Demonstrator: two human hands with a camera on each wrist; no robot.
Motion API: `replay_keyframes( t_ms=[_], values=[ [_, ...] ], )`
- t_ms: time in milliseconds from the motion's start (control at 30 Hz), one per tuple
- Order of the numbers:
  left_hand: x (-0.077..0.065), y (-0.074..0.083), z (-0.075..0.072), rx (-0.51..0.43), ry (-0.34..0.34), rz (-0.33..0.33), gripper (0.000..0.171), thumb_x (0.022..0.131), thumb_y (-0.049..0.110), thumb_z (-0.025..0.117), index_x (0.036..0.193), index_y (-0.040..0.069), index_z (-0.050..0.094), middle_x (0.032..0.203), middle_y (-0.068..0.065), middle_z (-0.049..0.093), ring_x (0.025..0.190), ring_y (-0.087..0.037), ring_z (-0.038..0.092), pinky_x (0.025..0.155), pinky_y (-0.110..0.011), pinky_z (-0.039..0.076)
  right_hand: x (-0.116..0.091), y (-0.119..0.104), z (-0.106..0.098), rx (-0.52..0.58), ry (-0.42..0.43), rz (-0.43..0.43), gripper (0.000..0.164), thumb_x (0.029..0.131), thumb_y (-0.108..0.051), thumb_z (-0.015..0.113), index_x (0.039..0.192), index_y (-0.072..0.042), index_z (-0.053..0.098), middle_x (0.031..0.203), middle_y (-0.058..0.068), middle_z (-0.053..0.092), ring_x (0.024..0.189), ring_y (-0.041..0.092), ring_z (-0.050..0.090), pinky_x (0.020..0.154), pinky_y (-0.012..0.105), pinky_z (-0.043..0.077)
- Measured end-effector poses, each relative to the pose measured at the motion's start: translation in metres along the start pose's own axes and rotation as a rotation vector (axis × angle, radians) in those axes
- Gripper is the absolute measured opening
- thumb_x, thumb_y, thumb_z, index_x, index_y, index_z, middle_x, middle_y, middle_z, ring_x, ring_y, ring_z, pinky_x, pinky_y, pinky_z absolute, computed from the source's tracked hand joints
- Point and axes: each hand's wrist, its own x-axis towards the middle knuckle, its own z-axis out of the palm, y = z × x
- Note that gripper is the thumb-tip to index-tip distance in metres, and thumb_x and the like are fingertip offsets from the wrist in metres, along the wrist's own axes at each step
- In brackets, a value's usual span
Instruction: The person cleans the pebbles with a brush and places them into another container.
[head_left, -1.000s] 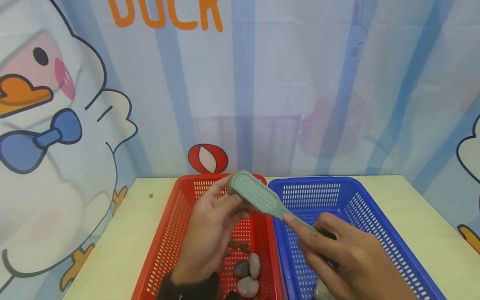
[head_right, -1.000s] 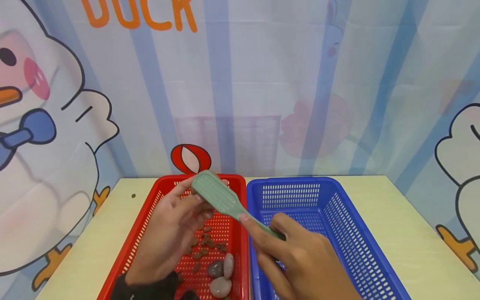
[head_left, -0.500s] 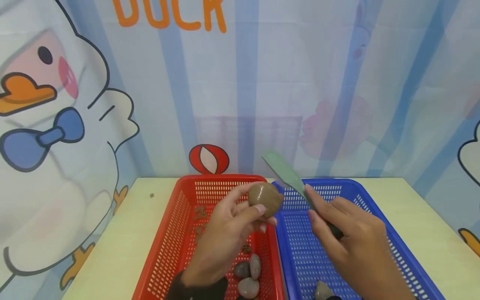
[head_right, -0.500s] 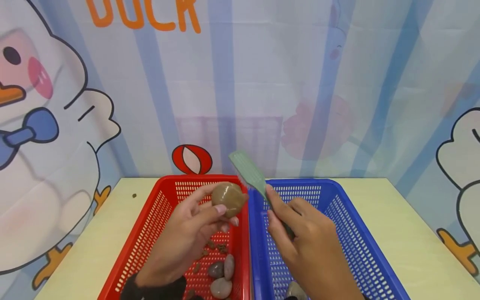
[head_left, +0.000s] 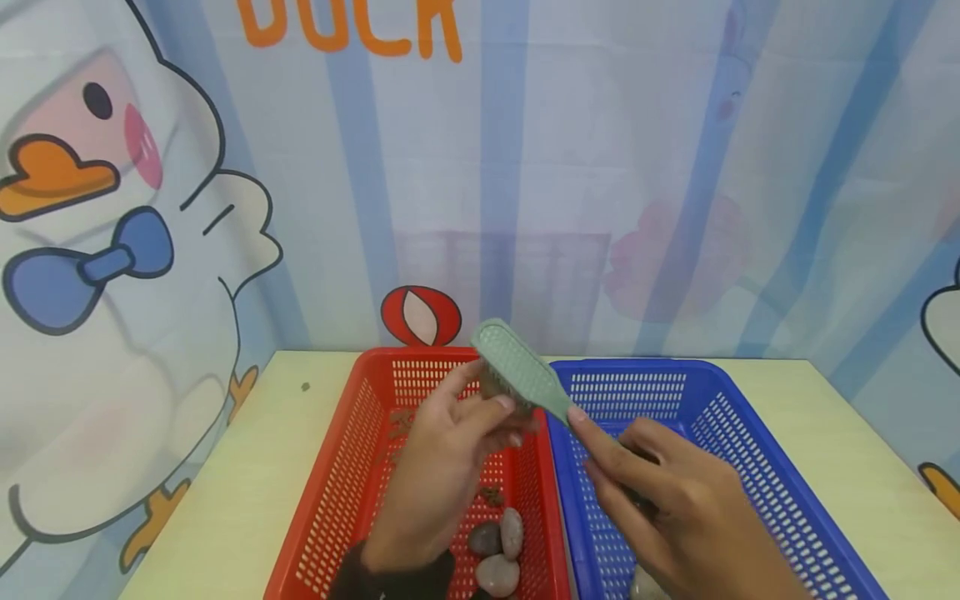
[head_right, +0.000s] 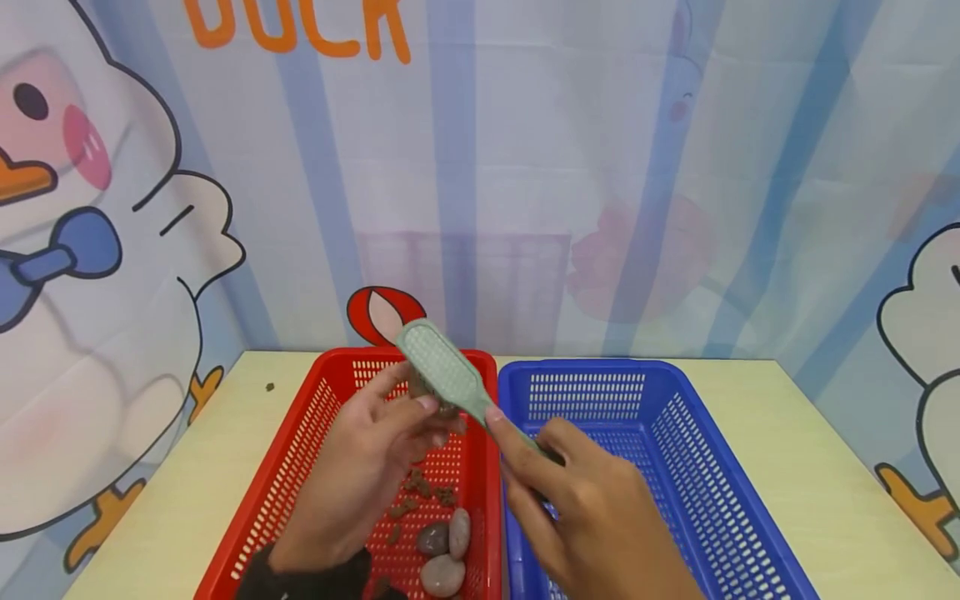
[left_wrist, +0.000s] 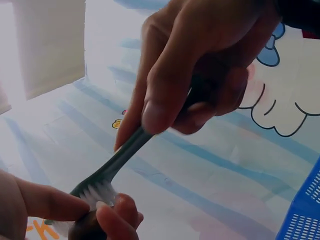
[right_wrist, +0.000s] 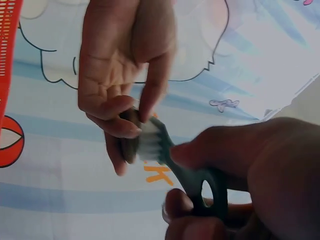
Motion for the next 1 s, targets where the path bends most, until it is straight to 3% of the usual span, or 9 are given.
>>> replay_keyframes(
  t_ms=[167, 200, 367, 533, 633, 767, 833, 933, 1000],
  values=[
    [0.000, -0.004, 0.004, 0.060, -0.049, -0.019, 0.042, 0.102, 0.004, 0.053, 0.143, 0.005, 0.042, 0.114, -0.022, 0.067, 0.094, -0.029, 0.066, 0.086, -0.036, 0.051, 0.004, 0.003, 0.005, -0.041, 0.015, 0.122, 0.040, 0.091, -0.012, 0.073, 0.130, -0.012, 0.068, 0.076, -0.013, 0.047, 0.059, 0.000, 0.037, 0.046, 0.012, 0.033],
    [0.000, -0.004, 0.004, 0.062, -0.053, -0.019, 0.042, 0.102, 0.004, 0.053, 0.143, 0.005, 0.042, 0.115, -0.022, 0.067, 0.093, -0.027, 0.067, 0.086, -0.036, 0.052, 0.004, 0.004, 0.004, -0.040, 0.033, 0.131, 0.045, 0.086, -0.005, 0.076, 0.130, -0.012, 0.069, 0.075, -0.013, 0.046, 0.059, 0.001, 0.037, 0.046, 0.012, 0.033],
    [0.000, -0.004, 0.004, 0.011, -0.048, -0.016, 0.044, 0.102, 0.004, 0.053, 0.144, 0.004, 0.042, 0.115, -0.027, 0.063, 0.091, -0.026, 0.067, 0.084, -0.033, 0.053, 0.005, 0.008, -0.005, -0.034, 0.119, 0.171, 0.048, 0.082, 0.002, 0.077, 0.128, -0.013, 0.070, 0.074, -0.013, 0.048, 0.058, 0.002, 0.038, 0.047, 0.013, 0.031],
    [0.001, -0.002, 0.001, -0.098, 0.030, 0.009, 0.041, 0.103, 0.003, 0.050, 0.143, 0.002, 0.042, 0.116, -0.026, 0.060, 0.091, -0.026, 0.065, 0.083, -0.030, 0.053, -0.001, -0.001, -0.022, 0.002, 0.048, 0.179, 0.052, 0.083, -0.002, 0.079, 0.131, -0.018, 0.069, 0.077, -0.016, 0.045, 0.059, 0.000, 0.038, 0.048, 0.012, 0.032],
    [0.001, 0.000, 0.000, -0.133, 0.061, 0.024, 0.038, 0.104, 0.005, 0.048, 0.143, 0.003, 0.044, 0.124, -0.023, 0.055, 0.096, -0.027, 0.061, 0.085, -0.031, 0.051, -0.004, -0.003, -0.022, 0.030, -0.027, 0.103, 0.037, 0.097, -0.025, 0.070, 0.133, -0.019, 0.067, 0.080, -0.018, 0.045, 0.061, -0.002, 0.037, 0.049, 0.010, 0.032],
    [-0.002, 0.003, 0.001, -0.076, 0.037, 0.026, 0.041, 0.105, 0.007, 0.049, 0.145, 0.006, 0.043, 0.123, -0.022, 0.057, 0.097, -0.029, 0.059, 0.085, -0.032, 0.050, -0.004, -0.002, -0.012, 0.034, -0.021, 0.013, 0.047, 0.105, -0.047, 0.042, 0.135, -0.018, 0.066, 0.080, -0.017, 0.046, 0.061, -0.002, 0.036, 0.050, 0.008, 0.028],
    [-0.003, 0.002, 0.003, -0.026, 0.000, 0.020, 0.042, 0.104, 0.007, 0.050, 0.145, 0.007, 0.041, 0.115, -0.022, 0.060, 0.095, -0.029, 0.062, 0.084, -0.032, 0.051, -0.003, -0.002, -0.007, 0.013, -0.004, 0.028, 0.049, 0.105, -0.047, 0.041, 0.134, -0.017, 0.066, 0.080, -0.016, 0.047, 0.061, -0.002, 0.036, 0.049, 0.008, 0.028],
    [-0.004, 0.002, 0.005, 0.032, -0.047, 0.001, 0.045, 0.103, 0.007, 0.054, 0.146, 0.008, 0.040, 0.110, -0.022, 0.065, 0.094, -0.028, 0.064, 0.085, -0.035, 0.051, 0.001, -0.001, -0.003, -0.016, 0.020, 0.083, 0.036, 0.101, -0.032, 0.061, 0.132, -0.014, 0.067, 0.078, -0.014, 0.047, 0.060, -0.001, 0.036, 0.047, 0.011, 0.031],
    [-0.004, 0.001, 0.006, 0.044, -0.072, -0.012, 0.044, 0.103, 0.007, 0.054, 0.145, 0.008, 0.040, 0.113, -0.022, 0.065, 0.094, -0.027, 0.065, 0.085, -0.035, 0.051, 0.003, 0.001, -0.002, -0.049, 0.039, 0.122, 0.037, 0.094, -0.018, 0.071, 0.130, -0.013, 0.068, 0.076, -0.013, 0.045, 0.060, 0.000, 0.036, 0.046, 0.012, 0.031]
  ],
)
